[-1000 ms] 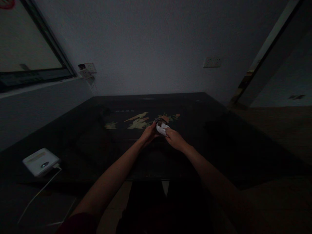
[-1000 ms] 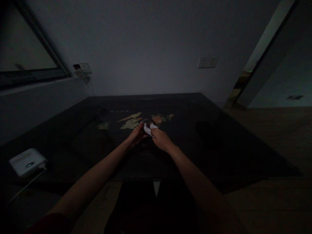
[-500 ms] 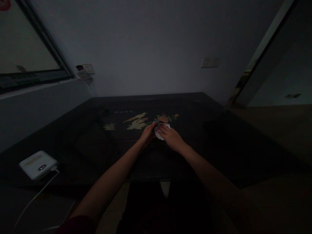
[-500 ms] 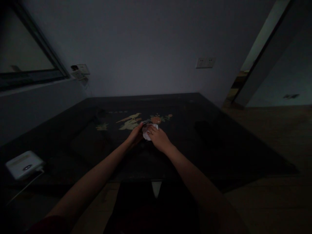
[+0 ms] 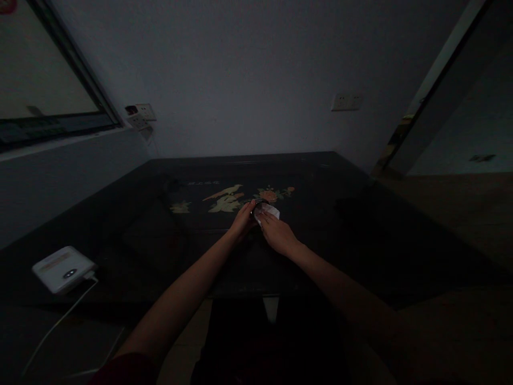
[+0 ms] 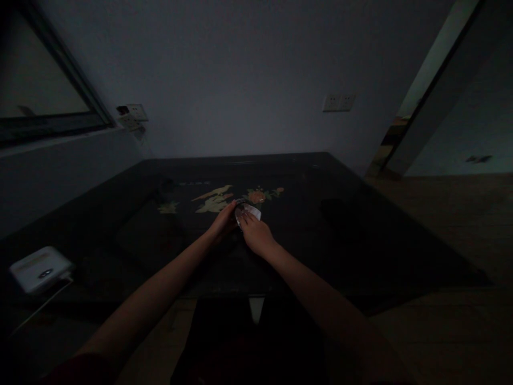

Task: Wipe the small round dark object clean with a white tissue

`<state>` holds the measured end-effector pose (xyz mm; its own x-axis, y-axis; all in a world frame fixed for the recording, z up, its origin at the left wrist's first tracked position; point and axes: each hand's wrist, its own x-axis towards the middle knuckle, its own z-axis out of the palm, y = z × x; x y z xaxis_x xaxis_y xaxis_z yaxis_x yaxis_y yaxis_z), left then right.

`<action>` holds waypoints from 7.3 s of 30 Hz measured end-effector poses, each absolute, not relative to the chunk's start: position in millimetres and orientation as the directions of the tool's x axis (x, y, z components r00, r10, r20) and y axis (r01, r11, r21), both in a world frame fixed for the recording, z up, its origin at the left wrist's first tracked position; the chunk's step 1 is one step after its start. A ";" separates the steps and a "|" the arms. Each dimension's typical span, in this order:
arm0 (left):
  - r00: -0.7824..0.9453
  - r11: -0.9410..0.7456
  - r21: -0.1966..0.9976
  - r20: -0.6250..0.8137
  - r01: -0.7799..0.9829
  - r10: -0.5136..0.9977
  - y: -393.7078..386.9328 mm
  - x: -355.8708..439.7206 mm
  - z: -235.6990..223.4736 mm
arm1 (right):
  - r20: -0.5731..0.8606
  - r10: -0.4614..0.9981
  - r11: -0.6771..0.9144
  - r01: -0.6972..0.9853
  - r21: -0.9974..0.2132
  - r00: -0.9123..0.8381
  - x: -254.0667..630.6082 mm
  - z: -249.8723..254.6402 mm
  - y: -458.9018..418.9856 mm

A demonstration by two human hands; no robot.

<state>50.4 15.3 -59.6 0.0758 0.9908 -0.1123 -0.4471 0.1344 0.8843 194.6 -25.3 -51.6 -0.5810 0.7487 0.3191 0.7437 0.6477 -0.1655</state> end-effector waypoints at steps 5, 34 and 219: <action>0.077 0.079 0.883 -0.049 -0.462 0.996 21.0 52.0 -64.8 | 0.334 0.740 0.673 0.623 -0.400 -0.584 196.1 -58.0 -19.1; 0.087 0.146 0.910 -0.122 -0.388 0.989 13.8 49.6 -58.4 | 0.299 0.726 0.680 0.711 -0.178 -0.619 202.2 -43.4 -18.4; 0.081 0.139 0.914 -0.117 -0.381 0.990 16.1 50.8 -58.6 | 0.320 0.798 0.569 0.464 -0.679 -0.512 191.4 -62.3 -4.5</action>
